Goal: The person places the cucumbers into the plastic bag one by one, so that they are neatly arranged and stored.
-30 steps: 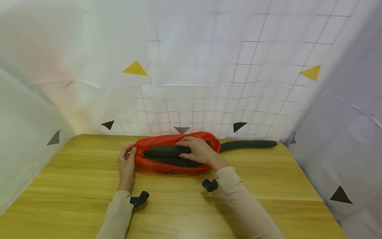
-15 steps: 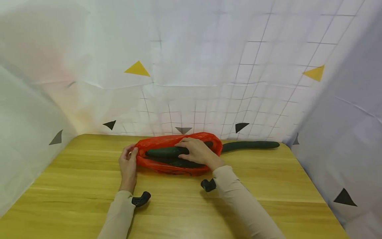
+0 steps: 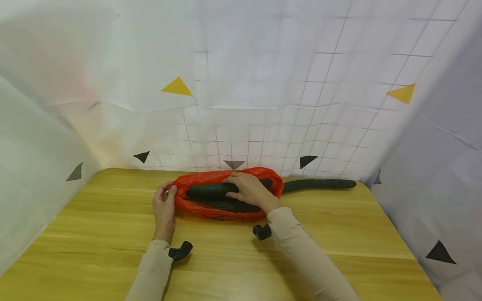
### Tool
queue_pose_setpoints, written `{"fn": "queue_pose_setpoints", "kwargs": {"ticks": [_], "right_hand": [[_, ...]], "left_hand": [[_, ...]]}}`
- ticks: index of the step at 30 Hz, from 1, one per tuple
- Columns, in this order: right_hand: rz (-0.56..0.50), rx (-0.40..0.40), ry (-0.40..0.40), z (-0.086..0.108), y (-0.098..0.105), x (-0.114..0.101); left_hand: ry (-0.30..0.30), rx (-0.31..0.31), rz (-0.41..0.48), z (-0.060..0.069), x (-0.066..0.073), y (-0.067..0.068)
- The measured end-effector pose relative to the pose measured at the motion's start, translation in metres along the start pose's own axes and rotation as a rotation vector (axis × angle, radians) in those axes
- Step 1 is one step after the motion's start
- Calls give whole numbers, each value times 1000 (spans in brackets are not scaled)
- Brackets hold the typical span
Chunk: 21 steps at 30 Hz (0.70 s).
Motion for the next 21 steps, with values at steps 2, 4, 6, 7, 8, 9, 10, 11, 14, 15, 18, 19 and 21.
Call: {"fn": "queue_pose_setpoints", "kwargs": {"ticks": [2, 4, 6, 7, 8, 9, 10, 11, 14, 15, 18, 19, 21], "right_hand": [[15, -7, 1, -1, 0, 0], [37, -12, 0, -3, 0, 0], [53, -13, -1, -4, -1, 0], [61, -12, -6, -4, -1, 0], [66, -11, -12, -4, -1, 0], [72, -7, -15, -5, -2, 0], [74, -3, -20, -5, -2, 0], [76, 3, -24, -5, -2, -1], [82, 18, -36, -7, -2, -2], [86, 22, -37, -7, -2, -2], [96, 30, -43, -9, -4, -2], [100, 34, -42, -9, -4, -2], [100, 41, -41, -10, -5, -2]], "left_hand": [[11, -8, 5, 0, 0, 1], [16, -14, 13, 2, 6, 0], [14, -19, 12, 5, 13, -1], [15, -21, 12, 5, 14, -1], [15, -21, 14, 5, 15, -1], [11, -19, 15, 5, 15, -1], [8, -17, 17, 4, 13, -1], [5, -14, 18, 2, 9, -1], [-7, -7, 28, -2, 1, 0], [-11, -5, 27, -2, 0, 0], [-19, 2, 18, -2, -1, -1], [-21, 2, 19, -2, -1, 0], [-27, 3, 21, -1, -1, 0]]}}
Point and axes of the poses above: each hand's wrist, its own z-axis away from the middle knuckle, its own y-axis out of the back of the hand, x = y × z, the point moved 1 cm from there along -z, towards the middle knuckle, and after that the axes turned 3 degrees about z, right-handed, at the moved point
